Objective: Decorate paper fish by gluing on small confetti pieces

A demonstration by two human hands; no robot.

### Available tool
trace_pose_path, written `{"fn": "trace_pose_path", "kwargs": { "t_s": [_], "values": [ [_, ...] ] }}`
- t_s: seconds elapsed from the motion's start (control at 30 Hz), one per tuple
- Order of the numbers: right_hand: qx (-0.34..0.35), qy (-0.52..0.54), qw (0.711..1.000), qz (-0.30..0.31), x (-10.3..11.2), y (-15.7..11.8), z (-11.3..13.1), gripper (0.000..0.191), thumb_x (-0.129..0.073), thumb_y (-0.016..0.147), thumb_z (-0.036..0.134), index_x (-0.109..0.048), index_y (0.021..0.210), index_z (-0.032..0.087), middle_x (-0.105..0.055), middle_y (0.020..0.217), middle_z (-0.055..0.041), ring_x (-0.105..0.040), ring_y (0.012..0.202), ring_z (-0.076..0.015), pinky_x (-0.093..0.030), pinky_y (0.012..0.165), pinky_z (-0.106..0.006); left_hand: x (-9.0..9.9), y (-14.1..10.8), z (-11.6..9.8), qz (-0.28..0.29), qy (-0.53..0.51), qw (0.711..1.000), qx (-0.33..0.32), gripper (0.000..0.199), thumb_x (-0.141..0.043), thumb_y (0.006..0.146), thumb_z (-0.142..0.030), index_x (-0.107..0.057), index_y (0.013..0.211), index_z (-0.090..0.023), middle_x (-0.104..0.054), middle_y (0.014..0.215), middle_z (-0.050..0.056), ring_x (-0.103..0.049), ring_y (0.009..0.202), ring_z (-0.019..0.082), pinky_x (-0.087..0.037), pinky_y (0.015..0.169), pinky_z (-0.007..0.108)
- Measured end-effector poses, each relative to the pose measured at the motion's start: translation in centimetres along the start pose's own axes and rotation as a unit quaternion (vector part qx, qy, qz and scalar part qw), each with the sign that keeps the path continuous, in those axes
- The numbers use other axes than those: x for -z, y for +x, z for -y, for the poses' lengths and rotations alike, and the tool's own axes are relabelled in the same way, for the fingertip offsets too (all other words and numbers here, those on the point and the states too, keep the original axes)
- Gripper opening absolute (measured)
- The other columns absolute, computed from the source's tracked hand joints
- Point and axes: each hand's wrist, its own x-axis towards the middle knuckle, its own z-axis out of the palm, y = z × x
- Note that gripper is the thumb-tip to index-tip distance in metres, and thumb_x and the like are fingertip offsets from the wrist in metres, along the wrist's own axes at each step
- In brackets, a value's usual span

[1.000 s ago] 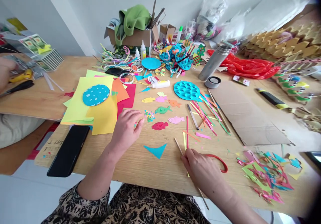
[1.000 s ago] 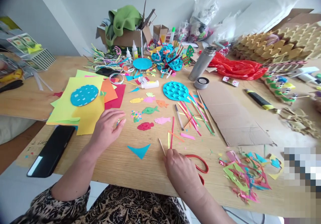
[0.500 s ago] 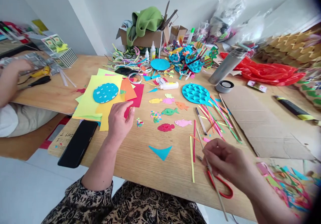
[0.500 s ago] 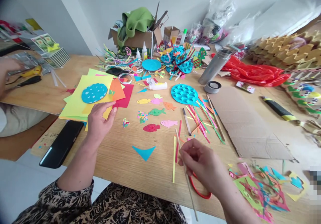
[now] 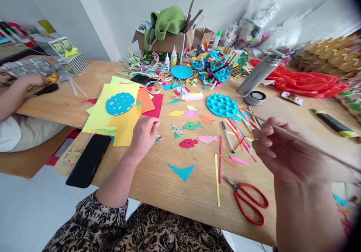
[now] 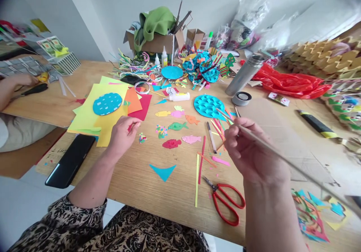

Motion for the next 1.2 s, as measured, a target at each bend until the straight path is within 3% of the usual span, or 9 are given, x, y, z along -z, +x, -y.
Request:
{"fn": "trace_pose_path", "kwargs": {
  "t_s": [0.13,0.27,0.5,0.63,0.7,0.77,0.97,1.07,1.2],
  "values": [
    [0.046,0.040,0.996,-0.060,-1.7,0.7,1.3,0.020,-0.067,0.060,0.016,-0.058,0.076,0.023,-0.048,0.067,-0.0004,-0.040,0.051,-0.0105,-0.014,0.039,-0.023,0.5,-1.5,0.1,0.040,-0.025,0.999,0.026,0.018,-0.046,0.096,-0.024,-0.063,0.094,-0.019,-0.070,0.076,0.003,-0.064,0.076,0.018,-0.050,0.071,0.031],
    [0.067,0.051,0.994,-0.064,-2.0,0.7,1.6,0.021,-0.069,0.061,0.013,-0.061,0.078,0.022,-0.049,0.070,-0.0011,-0.042,0.054,-0.0104,-0.017,0.042,-0.023,1.0,-3.7,-0.2,0.068,-0.008,0.997,0.027,0.018,-0.048,0.096,-0.027,-0.062,0.103,-0.018,-0.071,0.088,0.005,-0.066,0.085,0.020,-0.053,0.077,0.033],
    [0.104,0.004,0.995,-0.013,-1.0,-0.1,-0.3,0.014,-0.068,0.071,0.027,-0.064,0.083,0.022,-0.055,0.070,-0.0032,-0.051,0.057,-0.0152,-0.033,0.043,-0.029,0.7,-5.7,-2.1,0.134,0.006,0.990,-0.044,0.022,-0.051,0.094,-0.020,-0.058,0.114,-0.017,-0.067,0.108,0.008,-0.058,0.107,0.024,-0.052,0.094,0.044],
    [0.169,-0.068,0.983,-0.009,-1.2,-0.6,-2.2,0.013,-0.067,0.079,0.033,-0.064,0.085,0.022,-0.064,0.071,-0.0048,-0.061,0.063,-0.0185,-0.047,0.057,-0.034,0.0,-5.5,-3.3,0.180,-0.004,0.977,-0.110,0.029,-0.052,0.094,-0.022,-0.054,0.122,-0.016,-0.066,0.117,0.008,-0.051,0.118,0.026,-0.047,0.102,0.048],
    [0.211,-0.164,0.963,-0.044,-1.2,-0.8,-3.6,0.018,-0.059,0.087,0.039,-0.064,0.089,0.022,-0.068,0.075,-0.0051,-0.065,0.069,-0.0199,-0.050,0.068,-0.038,-0.4,-5.1,-3.8,0.204,-0.014,0.970,-0.134,0.033,-0.051,0.095,-0.024,-0.051,0.126,-0.014,-0.065,0.118,0.009,-0.049,0.120,0.026,-0.047,0.101,0.046],
    [0.259,-0.288,0.921,-0.053,-1.1,-0.8,-5.2,0.023,-0.049,0.094,0.040,-0.064,0.097,0.023,-0.071,0.080,-0.0050,-0.067,0.077,-0.0200,-0.049,0.077,-0.039,-0.8,-4.8,-4.0,0.222,-0.023,0.963,-0.152,0.034,-0.049,0.095,-0.026,-0.051,0.127,-0.013,-0.065,0.115,0.010,-0.050,0.119,0.026,-0.048,0.099,0.044],
    [0.382,-0.462,0.794,0.101,-0.3,0.1,-8.9,0.023,-0.043,0.098,0.028,-0.066,0.100,0.024,-0.072,0.094,-0.0052,-0.065,0.089,-0.0208,-0.048,0.080,-0.038,-1.3,-4.1,-3.5,0.243,-0.041,0.949,-0.196,0.038,-0.043,0.096,-0.034,-0.054,0.125,-0.011,-0.061,0.107,0.014,-0.055,0.110,0.026,-0.050,0.094,0.044],
    [0.406,-0.481,0.766,0.129,-0.2,0.4,-9.4,0.022,-0.044,0.098,0.022,-0.065,0.104,0.024,-0.071,0.096,-0.0047,-0.064,0.092,-0.0212,-0.047,0.082,-0.039,-1.4,-3.9,-3.1,0.244,-0.052,0.946,-0.207,0.041,-0.040,0.097,-0.036,-0.053,0.126,-0.010,-0.060,0.108,0.015,-0.055,0.107,0.026,-0.051,0.092,0.044],
    [0.411,-0.484,0.763,0.121,0.0,0.5,-9.6,0.020,-0.048,0.096,0.018,-0.066,0.103,0.023,-0.070,0.095,-0.0054,-0.063,0.093,-0.0216,-0.049,0.081,-0.039,-1.8,-3.9,-2.7,0.245,-0.071,0.942,-0.216,0.045,-0.038,0.097,-0.039,-0.050,0.129,-0.010,-0.060,0.107,0.016,-0.054,0.106,0.027,-0.050,0.091,0.046]
  ]
}}
